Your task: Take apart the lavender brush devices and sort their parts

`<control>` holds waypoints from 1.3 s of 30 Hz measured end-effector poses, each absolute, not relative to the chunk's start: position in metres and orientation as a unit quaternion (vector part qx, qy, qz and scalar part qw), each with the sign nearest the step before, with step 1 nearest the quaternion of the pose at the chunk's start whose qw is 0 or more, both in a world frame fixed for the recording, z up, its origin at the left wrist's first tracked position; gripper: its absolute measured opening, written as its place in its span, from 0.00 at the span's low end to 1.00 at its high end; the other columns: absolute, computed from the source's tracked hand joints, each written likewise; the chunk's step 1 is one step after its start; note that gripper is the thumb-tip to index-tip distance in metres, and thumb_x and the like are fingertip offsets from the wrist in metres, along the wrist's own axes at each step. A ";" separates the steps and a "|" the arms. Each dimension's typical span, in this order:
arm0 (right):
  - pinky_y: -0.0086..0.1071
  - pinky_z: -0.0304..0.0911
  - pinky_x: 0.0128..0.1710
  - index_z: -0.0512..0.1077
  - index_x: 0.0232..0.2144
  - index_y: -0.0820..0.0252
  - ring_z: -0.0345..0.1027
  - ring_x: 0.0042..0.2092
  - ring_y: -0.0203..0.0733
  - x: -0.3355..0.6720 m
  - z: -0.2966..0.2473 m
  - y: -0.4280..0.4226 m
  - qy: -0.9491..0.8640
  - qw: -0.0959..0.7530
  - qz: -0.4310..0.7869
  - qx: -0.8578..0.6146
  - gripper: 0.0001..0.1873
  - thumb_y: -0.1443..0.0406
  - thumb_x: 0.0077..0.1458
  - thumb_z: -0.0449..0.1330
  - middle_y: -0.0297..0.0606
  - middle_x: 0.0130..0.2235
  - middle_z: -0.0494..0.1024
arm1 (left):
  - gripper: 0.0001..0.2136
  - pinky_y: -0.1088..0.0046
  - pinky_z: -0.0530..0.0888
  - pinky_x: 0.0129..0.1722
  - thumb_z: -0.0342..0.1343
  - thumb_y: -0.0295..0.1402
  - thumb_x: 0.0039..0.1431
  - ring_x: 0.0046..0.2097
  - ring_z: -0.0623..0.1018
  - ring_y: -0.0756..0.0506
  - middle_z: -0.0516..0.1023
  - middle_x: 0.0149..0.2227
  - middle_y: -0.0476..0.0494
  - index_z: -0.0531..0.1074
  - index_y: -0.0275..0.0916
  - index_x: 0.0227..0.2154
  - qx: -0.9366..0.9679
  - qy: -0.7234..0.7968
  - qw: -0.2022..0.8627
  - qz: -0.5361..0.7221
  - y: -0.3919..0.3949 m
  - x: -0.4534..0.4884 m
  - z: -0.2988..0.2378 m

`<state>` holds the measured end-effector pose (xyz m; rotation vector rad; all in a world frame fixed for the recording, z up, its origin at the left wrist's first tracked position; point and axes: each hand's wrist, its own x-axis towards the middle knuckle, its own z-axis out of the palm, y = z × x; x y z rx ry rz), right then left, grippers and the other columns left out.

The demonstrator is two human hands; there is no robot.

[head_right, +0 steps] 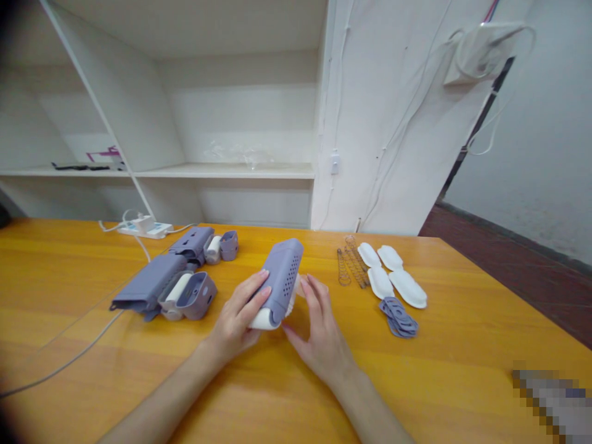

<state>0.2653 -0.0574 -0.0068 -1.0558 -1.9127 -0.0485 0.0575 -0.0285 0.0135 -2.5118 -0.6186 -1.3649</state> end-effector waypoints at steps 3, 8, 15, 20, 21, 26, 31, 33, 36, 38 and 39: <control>0.61 0.49 0.60 0.37 0.66 0.50 0.41 0.66 0.59 0.271 0.000 -0.057 -0.737 0.533 -0.124 -0.397 0.50 0.66 0.49 0.63 0.48 0.66 0.42 | 0.27 0.52 0.71 0.53 0.54 0.25 0.58 0.62 0.62 0.34 0.50 0.65 0.36 0.57 0.49 0.59 -0.862 -0.162 0.134 -0.462 -0.032 0.057 0.014; 0.60 0.52 0.57 0.39 0.65 0.52 0.42 0.65 0.60 0.287 0.004 -0.055 -0.730 0.517 -0.085 -0.438 0.50 0.67 0.48 0.64 0.52 0.66 0.41 | 0.25 0.60 0.75 0.48 0.56 0.27 0.58 0.57 0.69 0.39 0.56 0.63 0.39 0.59 0.54 0.56 -0.875 -0.170 0.177 -0.418 -0.032 0.057 0.006; 0.54 0.60 0.52 0.57 0.53 0.53 0.52 0.58 0.57 0.289 0.004 -0.057 -0.668 0.529 -0.226 -0.472 0.37 0.74 0.42 0.65 0.50 0.56 0.52 | 0.39 0.53 0.70 0.53 0.59 0.53 0.50 0.56 0.69 0.34 0.64 0.57 0.28 0.51 0.41 0.60 -0.887 -0.249 0.056 -0.386 -0.035 0.059 0.014; 0.51 0.64 0.49 0.60 0.50 0.51 0.53 0.57 0.56 0.284 0.000 -0.056 -0.661 0.492 -0.286 -0.489 0.33 0.75 0.43 0.65 0.48 0.56 0.51 | 0.42 0.56 0.70 0.53 0.60 0.55 0.47 0.54 0.71 0.36 0.68 0.54 0.32 0.52 0.38 0.58 -0.833 -0.388 -0.090 -0.383 -0.038 0.067 0.016; 0.50 0.64 0.49 0.60 0.50 0.51 0.53 0.57 0.56 0.285 -0.001 -0.055 -0.663 0.487 -0.293 -0.488 0.32 0.75 0.43 0.65 0.48 0.56 0.50 | 0.40 0.56 0.70 0.52 0.60 0.54 0.47 0.53 0.71 0.36 0.69 0.53 0.33 0.54 0.38 0.57 -0.827 -0.406 -0.097 -0.378 -0.038 0.068 0.017; 0.50 0.63 0.50 0.61 0.50 0.49 0.51 0.59 0.56 0.289 0.000 -0.055 -0.686 0.474 -0.280 -0.476 0.30 0.75 0.46 0.63 0.46 0.57 0.49 | 0.32 0.56 0.71 0.44 0.61 0.55 0.45 0.45 0.73 0.36 0.73 0.45 0.38 0.63 0.39 0.48 -0.831 -0.428 -0.108 -0.339 -0.035 0.067 0.023; 0.56 0.54 0.56 0.57 0.54 0.54 0.48 0.62 0.57 0.288 0.005 -0.061 -0.711 0.531 -0.125 -0.444 0.28 0.69 0.50 0.58 0.49 0.59 0.51 | 0.33 0.57 0.70 0.48 0.61 0.50 0.50 0.50 0.71 0.37 0.70 0.49 0.35 0.57 0.38 0.53 -0.839 -0.389 -0.082 -0.371 -0.028 0.060 0.021; 0.55 0.54 0.56 0.53 0.58 0.56 0.49 0.62 0.57 0.288 0.004 -0.060 -0.671 0.594 -0.028 -0.442 0.31 0.64 0.53 0.55 0.51 0.61 0.52 | 0.36 0.57 0.69 0.50 0.61 0.48 0.51 0.51 0.71 0.36 0.68 0.51 0.33 0.52 0.38 0.56 -0.849 -0.363 -0.049 -0.381 -0.025 0.057 0.017; 0.47 0.60 0.53 0.49 0.60 0.56 0.61 0.56 0.50 0.290 0.000 -0.056 -0.582 0.644 0.113 -0.484 0.32 0.59 0.56 0.54 0.51 0.58 0.60 | 0.37 0.57 0.70 0.48 0.61 0.47 0.52 0.50 0.72 0.36 0.70 0.49 0.32 0.49 0.37 0.58 -0.875 -0.324 -0.008 -0.359 -0.024 0.057 0.012; 0.44 0.60 0.52 0.54 0.58 0.57 0.66 0.51 0.47 0.292 -0.001 -0.052 -0.549 0.628 0.148 -0.532 0.31 0.57 0.55 0.57 0.47 0.52 0.68 | 0.38 0.57 0.71 0.46 0.61 0.48 0.52 0.48 0.73 0.36 0.71 0.48 0.32 0.49 0.36 0.58 -0.889 -0.306 0.005 -0.341 -0.025 0.060 0.010; 0.44 0.60 0.52 0.58 0.55 0.58 0.67 0.49 0.47 0.293 -0.002 -0.050 -0.544 0.612 0.146 -0.555 0.29 0.55 0.54 0.58 0.45 0.49 0.71 | 0.38 0.58 0.71 0.46 0.61 0.48 0.52 0.47 0.73 0.36 0.71 0.47 0.32 0.49 0.36 0.58 -0.892 -0.302 0.010 -0.336 -0.025 0.061 0.010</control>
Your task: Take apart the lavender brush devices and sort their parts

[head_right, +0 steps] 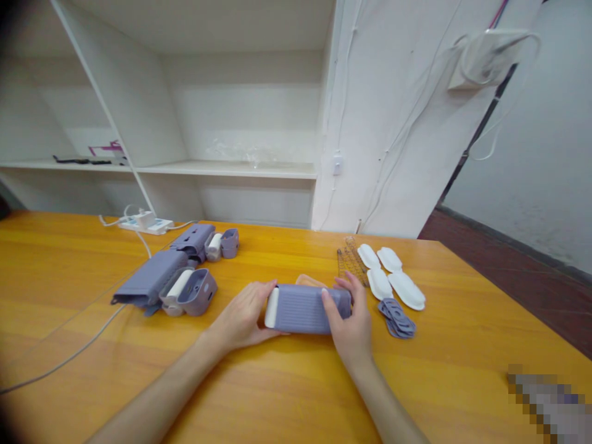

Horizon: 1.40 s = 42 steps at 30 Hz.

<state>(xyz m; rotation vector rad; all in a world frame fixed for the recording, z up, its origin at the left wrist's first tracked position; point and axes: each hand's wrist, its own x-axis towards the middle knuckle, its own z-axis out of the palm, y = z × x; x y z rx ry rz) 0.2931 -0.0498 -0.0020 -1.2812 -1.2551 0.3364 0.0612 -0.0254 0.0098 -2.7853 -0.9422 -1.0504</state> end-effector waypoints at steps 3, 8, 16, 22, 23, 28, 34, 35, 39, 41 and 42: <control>0.42 0.60 0.50 0.70 0.44 0.60 0.68 0.46 0.47 0.296 -0.003 -0.046 -0.548 0.572 0.119 -0.599 0.21 0.53 0.53 0.59 0.43 0.44 0.75 | 0.38 0.58 0.72 0.43 0.60 0.53 0.50 0.45 0.73 0.36 0.72 0.45 0.32 0.52 0.34 0.56 -0.893 -0.301 0.023 -0.333 -0.025 0.065 0.009; 0.39 0.61 0.44 0.74 0.32 0.60 0.69 0.40 0.46 0.300 -0.006 -0.040 -0.552 0.536 0.093 -0.632 0.18 0.51 0.54 0.57 0.42 0.36 0.77 | 0.37 0.58 0.69 0.39 0.52 0.63 0.47 0.40 0.72 0.36 0.72 0.39 0.34 0.64 0.32 0.47 -0.888 -0.351 0.103 -0.278 -0.023 0.071 0.013; 0.36 0.60 0.43 0.73 0.31 0.60 0.68 0.39 0.44 0.302 -0.006 -0.037 -0.574 0.532 0.069 -0.618 0.18 0.51 0.54 0.57 0.41 0.35 0.76 | 0.27 0.61 0.65 0.37 0.55 0.60 0.45 0.38 0.69 0.39 0.70 0.36 0.40 0.65 0.40 0.34 -0.888 -0.391 0.116 -0.214 -0.031 0.074 0.021; 0.36 0.60 0.42 0.75 0.30 0.60 0.69 0.38 0.45 0.301 -0.003 -0.034 -0.562 0.513 0.097 -0.642 0.20 0.49 0.52 0.58 0.40 0.34 0.77 | 0.25 0.63 0.65 0.35 0.56 0.58 0.44 0.37 0.69 0.40 0.69 0.35 0.43 0.63 0.41 0.32 -0.887 -0.385 0.082 -0.241 -0.032 0.073 0.015; 0.36 0.60 0.42 0.75 0.30 0.60 0.69 0.38 0.45 0.301 -0.002 -0.033 -0.559 0.510 0.103 -0.645 0.20 0.49 0.52 0.58 0.40 0.34 0.77 | 0.25 0.64 0.65 0.34 0.56 0.58 0.44 0.37 0.69 0.40 0.69 0.35 0.43 0.63 0.41 0.32 -0.886 -0.386 0.078 -0.245 -0.032 0.073 0.014; 0.36 0.59 0.42 0.75 0.29 0.60 0.69 0.37 0.46 0.301 0.001 -0.034 -0.540 0.507 0.128 -0.660 0.21 0.48 0.51 0.58 0.40 0.33 0.78 | 0.26 0.64 0.65 0.34 0.57 0.59 0.42 0.37 0.70 0.41 0.69 0.34 0.43 0.63 0.42 0.31 -0.874 -0.408 0.067 -0.255 -0.036 0.073 0.012; 0.35 0.58 0.38 0.75 0.29 0.62 0.67 0.35 0.46 0.307 -0.003 -0.035 -0.520 0.524 0.152 -0.657 0.23 0.47 0.51 0.57 0.40 0.31 0.78 | 0.30 0.65 0.66 0.33 0.55 0.65 0.40 0.38 0.70 0.40 0.70 0.35 0.44 0.61 0.42 0.32 -0.859 -0.438 0.047 -0.262 -0.036 0.076 0.013; 0.34 0.58 0.37 0.75 0.29 0.61 0.67 0.35 0.45 0.308 -0.003 -0.035 -0.514 0.525 0.156 -0.660 0.23 0.47 0.50 0.57 0.39 0.30 0.77 | 0.32 0.66 0.66 0.33 0.54 0.66 0.39 0.38 0.70 0.40 0.70 0.35 0.43 0.61 0.42 0.32 -0.855 -0.444 0.046 -0.264 -0.035 0.076 0.013; 0.33 0.58 0.34 0.76 0.28 0.62 0.66 0.33 0.44 0.310 -0.002 -0.032 -0.499 0.533 0.180 -0.659 0.24 0.46 0.49 0.58 0.38 0.28 0.76 | 0.35 0.67 0.66 0.32 0.53 0.69 0.34 0.38 0.71 0.39 0.70 0.36 0.43 0.61 0.41 0.32 -0.866 -0.426 0.021 -0.262 -0.028 0.069 0.017; 0.32 0.58 0.34 0.76 0.27 0.63 0.65 0.33 0.43 0.312 -0.002 -0.031 -0.508 0.531 0.196 -0.649 0.24 0.46 0.49 0.58 0.38 0.28 0.76 | 0.34 0.68 0.66 0.31 0.54 0.68 0.35 0.37 0.72 0.41 0.71 0.35 0.44 0.61 0.41 0.32 -0.882 -0.397 -0.003 -0.254 -0.026 0.064 0.018; 0.32 0.57 0.34 0.76 0.27 0.63 0.65 0.33 0.43 0.313 -0.001 -0.031 -0.513 0.529 0.204 -0.644 0.24 0.47 0.49 0.58 0.37 0.27 0.76 | 0.34 0.69 0.65 0.31 0.54 0.68 0.36 0.36 0.72 0.41 0.71 0.35 0.45 0.62 0.41 0.32 -0.887 -0.386 -0.013 -0.252 -0.025 0.061 0.019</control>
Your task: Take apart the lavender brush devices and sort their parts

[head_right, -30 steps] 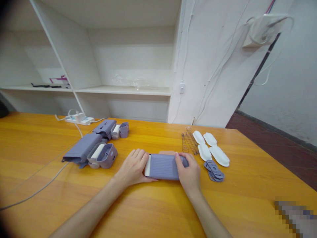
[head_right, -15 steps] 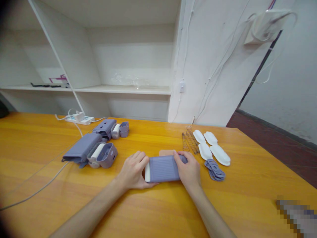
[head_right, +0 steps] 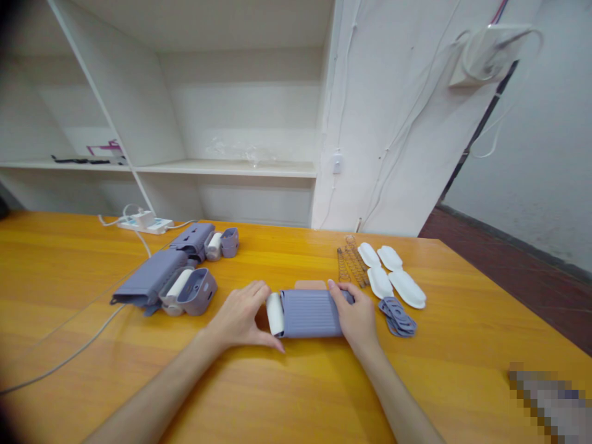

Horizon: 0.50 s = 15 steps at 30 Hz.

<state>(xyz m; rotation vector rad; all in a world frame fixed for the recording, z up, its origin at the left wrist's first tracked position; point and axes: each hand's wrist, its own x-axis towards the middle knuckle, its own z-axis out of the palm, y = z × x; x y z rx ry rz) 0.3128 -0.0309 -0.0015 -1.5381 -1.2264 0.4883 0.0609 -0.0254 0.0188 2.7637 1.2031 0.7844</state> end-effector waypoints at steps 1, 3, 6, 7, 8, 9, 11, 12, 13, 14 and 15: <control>0.31 0.57 0.33 0.75 0.27 0.62 0.65 0.33 0.42 0.314 -0.002 -0.031 -0.518 0.527 0.212 -0.640 0.23 0.47 0.49 0.58 0.36 0.27 0.75 | 0.33 0.69 0.65 0.31 0.54 0.67 0.37 0.36 0.72 0.42 0.71 0.34 0.45 0.62 0.41 0.32 0.890 0.378 0.023 0.253 -0.026 0.059 0.019; 0.31 0.57 0.33 0.75 0.26 0.62 0.65 0.32 0.42 0.316 -0.003 -0.030 -0.520 0.526 0.224 -0.634 0.23 0.47 0.50 0.58 0.35 0.26 0.74 | 0.32 0.69 0.66 0.31 0.55 0.65 0.40 0.35 0.73 0.42 0.71 0.34 0.46 0.62 0.41 0.33 0.891 0.369 0.038 0.261 -0.027 0.056 0.019; 0.30 0.56 0.32 0.75 0.27 0.62 0.64 0.32 0.41 0.318 -0.005 -0.029 -0.503 0.538 0.229 -0.636 0.23 0.47 0.49 0.58 0.34 0.26 0.74 | 0.27 0.69 0.68 0.32 0.55 0.60 0.48 0.36 0.74 0.43 0.72 0.34 0.45 0.63 0.40 0.37 0.886 0.360 0.042 0.288 -0.029 0.056 0.017; 0.30 0.56 0.32 0.75 0.27 0.62 0.64 0.32 0.41 0.318 -0.005 -0.029 -0.495 0.542 0.229 -0.640 0.23 0.47 0.49 0.59 0.34 0.26 0.73 | 0.26 0.68 0.68 0.33 0.55 0.58 0.49 0.37 0.74 0.42 0.73 0.35 0.44 0.63 0.39 0.39 0.881 0.359 0.033 0.306 -0.029 0.056 0.015; 0.30 0.55 0.32 0.75 0.27 0.62 0.64 0.32 0.40 0.318 -0.005 -0.029 -0.487 0.545 0.228 -0.643 0.23 0.47 0.49 0.59 0.34 0.26 0.73 | 0.25 0.68 0.69 0.33 0.56 0.56 0.50 0.37 0.75 0.42 0.73 0.35 0.43 0.63 0.39 0.40 0.872 0.360 0.018 0.332 -0.029 0.055 0.014; 0.30 0.55 0.31 0.75 0.27 0.62 0.63 0.32 0.40 0.318 -0.005 -0.030 -0.480 0.548 0.228 -0.646 0.23 0.47 0.49 0.59 0.34 0.26 0.73 | 0.25 0.68 0.70 0.33 0.56 0.54 0.50 0.37 0.75 0.42 0.73 0.36 0.43 0.62 0.39 0.41 0.857 0.364 0.002 0.363 -0.028 0.055 0.012; 0.30 0.55 0.31 0.75 0.27 0.62 0.63 0.32 0.41 0.316 -0.004 -0.031 -0.473 0.552 0.232 -0.646 0.23 0.47 0.49 0.59 0.34 0.26 0.74 | 0.25 0.68 0.70 0.33 0.57 0.51 0.49 0.36 0.75 0.43 0.73 0.35 0.43 0.61 0.39 0.43 0.819 0.387 -0.020 0.424 -0.026 0.053 0.010; 0.30 0.55 0.31 0.75 0.27 0.62 0.64 0.32 0.41 0.315 -0.004 -0.031 -0.471 0.555 0.236 -0.644 0.23 0.47 0.49 0.59 0.35 0.26 0.74 | 0.25 0.68 0.71 0.33 0.57 0.49 0.49 0.35 0.75 0.43 0.73 0.34 0.43 0.61 0.39 0.44 0.801 0.405 -0.021 0.440 -0.025 0.052 0.010; 0.30 0.55 0.31 0.75 0.27 0.62 0.64 0.32 0.41 0.315 -0.004 -0.032 -0.468 0.558 0.241 -0.642 0.23 0.47 0.48 0.59 0.35 0.26 0.74 | 0.23 0.69 0.70 0.32 0.56 0.49 0.49 0.34 0.75 0.44 0.72 0.34 0.44 0.61 0.39 0.43 0.788 0.428 -0.019 0.442 -0.024 0.051 0.010; 0.30 0.55 0.30 0.75 0.27 0.62 0.64 0.32 0.41 0.315 -0.004 -0.032 -0.464 0.561 0.246 -0.640 0.23 0.47 0.48 0.60 0.35 0.26 0.74 | 0.22 0.69 0.70 0.32 0.56 0.48 0.50 0.34 0.74 0.44 0.72 0.33 0.45 0.62 0.39 0.42 0.779 0.454 -0.018 0.432 -0.023 0.050 0.010; 0.30 0.55 0.30 0.75 0.27 0.62 0.64 0.32 0.41 0.315 -0.004 -0.033 -0.459 0.565 0.252 -0.638 0.23 0.47 0.48 0.60 0.35 0.26 0.74 | 0.20 0.69 0.70 0.32 0.55 0.48 0.51 0.35 0.74 0.44 0.71 0.33 0.45 0.62 0.40 0.40 0.776 0.479 -0.021 0.410 -0.022 0.050 0.010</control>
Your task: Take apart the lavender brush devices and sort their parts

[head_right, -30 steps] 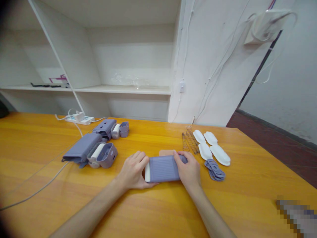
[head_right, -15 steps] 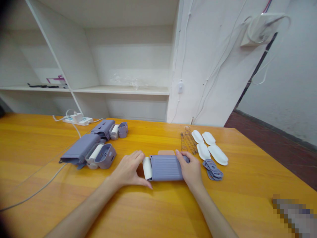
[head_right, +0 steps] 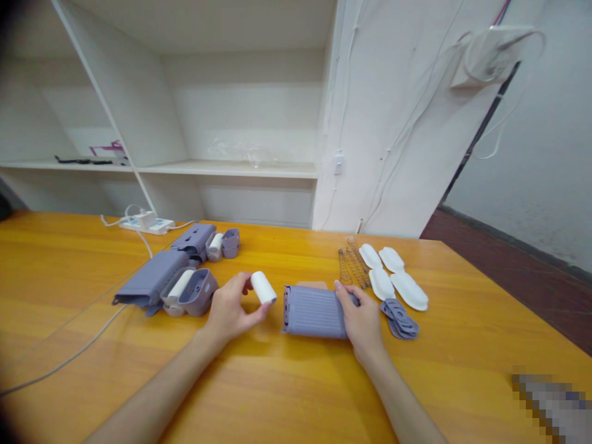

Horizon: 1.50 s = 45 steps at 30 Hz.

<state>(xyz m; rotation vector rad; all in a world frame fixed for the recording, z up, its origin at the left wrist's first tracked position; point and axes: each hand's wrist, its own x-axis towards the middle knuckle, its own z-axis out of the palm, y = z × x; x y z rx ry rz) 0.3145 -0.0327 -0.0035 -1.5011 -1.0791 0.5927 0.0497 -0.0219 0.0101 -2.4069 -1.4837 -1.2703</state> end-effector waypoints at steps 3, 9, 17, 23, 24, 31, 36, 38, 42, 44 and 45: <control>0.30 0.56 0.30 0.75 0.27 0.63 0.64 0.32 0.42 0.315 -0.004 -0.033 -0.444 0.572 0.267 -0.636 0.24 0.47 0.47 0.60 0.36 0.27 0.75 | 0.18 0.68 0.69 0.33 0.54 0.50 0.52 0.39 0.72 0.41 0.70 0.34 0.43 0.64 0.40 0.34 -0.784 -0.528 0.055 -0.323 -0.021 0.052 0.011; 0.30 0.56 0.30 0.75 0.28 0.63 0.63 0.32 0.41 0.314 -0.006 -0.035 -0.435 0.575 0.266 -0.640 0.23 0.47 0.47 0.61 0.36 0.27 0.74 | 0.20 0.64 0.69 0.36 0.51 0.53 0.54 0.41 0.69 0.38 0.69 0.35 0.40 0.68 0.39 0.32 -0.807 -0.535 0.070 -0.241 -0.021 0.054 0.012; 0.31 0.57 0.33 0.73 0.29 0.61 0.64 0.33 0.42 0.287 -0.001 -0.056 -0.400 0.615 0.203 -0.649 0.21 0.48 0.50 0.59 0.36 0.28 0.75 | 0.29 0.59 0.69 0.44 0.54 0.54 0.53 0.44 0.70 0.39 0.71 0.43 0.38 0.65 0.38 0.50 -0.828 -0.410 -0.103 -0.368 -0.045 0.067 0.026; 0.33 0.61 0.38 0.72 0.32 0.60 0.67 0.37 0.44 0.273 -0.001 -0.067 -0.500 0.575 0.243 -0.601 0.20 0.48 0.51 0.58 0.38 0.33 0.76 | 0.26 0.73 0.67 0.28 0.56 0.47 0.56 0.30 0.73 0.47 0.74 0.34 0.48 0.58 0.42 0.53 -0.736 -0.464 -0.264 -0.417 -0.059 0.087 0.014; 0.34 0.61 0.41 0.73 0.34 0.60 0.67 0.39 0.45 0.275 0.000 -0.065 -0.526 0.560 0.236 -0.595 0.20 0.49 0.49 0.60 0.39 0.36 0.76 | 0.26 0.74 0.66 0.26 0.57 0.48 0.55 0.28 0.73 0.47 0.73 0.32 0.49 0.59 0.41 0.52 -0.745 -0.471 -0.257 -0.398 -0.058 0.085 0.013; 0.35 0.59 0.42 0.75 0.31 0.58 0.67 0.41 0.47 0.306 0.017 -0.055 -0.602 0.418 0.306 -0.607 0.21 0.47 0.48 0.60 0.37 0.36 0.77 | 0.10 0.66 0.67 0.44 0.41 0.32 0.65 0.44 0.72 0.43 0.73 0.40 0.42 0.67 0.39 0.41 -0.810 -0.436 -0.103 -0.379 -0.035 0.057 0.016; 0.32 0.57 0.39 0.75 0.32 0.57 0.67 0.38 0.43 0.318 0.022 -0.055 -0.638 0.367 0.331 -0.590 0.20 0.48 0.48 0.61 0.34 0.34 0.76 | 0.20 0.55 0.56 0.57 0.46 0.23 0.56 0.55 0.65 0.41 0.68 0.53 0.43 0.66 0.44 0.50 -0.864 -0.414 -0.044 -0.283 -0.020 0.046 0.011; 0.31 0.56 0.39 0.74 0.32 0.58 0.66 0.38 0.42 0.321 0.022 -0.055 -0.650 0.357 0.346 -0.574 0.19 0.49 0.49 0.61 0.33 0.34 0.75 | 0.20 0.51 0.52 0.58 0.47 0.23 0.55 0.52 0.67 0.41 0.71 0.49 0.45 0.68 0.46 0.49 -0.873 -0.423 -0.027 -0.244 -0.020 0.044 0.010; 0.30 0.55 0.38 0.73 0.32 0.58 0.64 0.38 0.41 0.327 0.023 -0.054 -0.655 0.345 0.366 -0.564 0.19 0.48 0.50 0.60 0.33 0.33 0.73 | 0.14 0.55 0.59 0.53 0.54 0.30 0.55 0.47 0.69 0.40 0.72 0.43 0.44 0.69 0.44 0.45 -0.870 -0.442 -0.010 -0.218 -0.020 0.040 0.014; 0.30 0.55 0.36 0.73 0.31 0.59 0.63 0.37 0.40 0.331 0.023 -0.054 -0.658 0.337 0.376 -0.558 0.19 0.48 0.50 0.60 0.33 0.33 0.72 | 0.10 0.58 0.63 0.49 0.54 0.34 0.58 0.45 0.70 0.40 0.73 0.41 0.44 0.69 0.42 0.43 -0.863 -0.457 -0.008 -0.216 -0.018 0.039 0.015; 0.30 0.55 0.36 0.72 0.31 0.59 0.63 0.37 0.40 0.333 0.023 -0.053 -0.661 0.332 0.382 -0.553 0.19 0.49 0.50 0.60 0.32 0.32 0.71 | 0.09 0.59 0.64 0.47 0.53 0.34 0.59 0.44 0.70 0.41 0.73 0.40 0.44 0.69 0.41 0.42 -0.857 -0.466 -0.006 -0.221 -0.016 0.039 0.015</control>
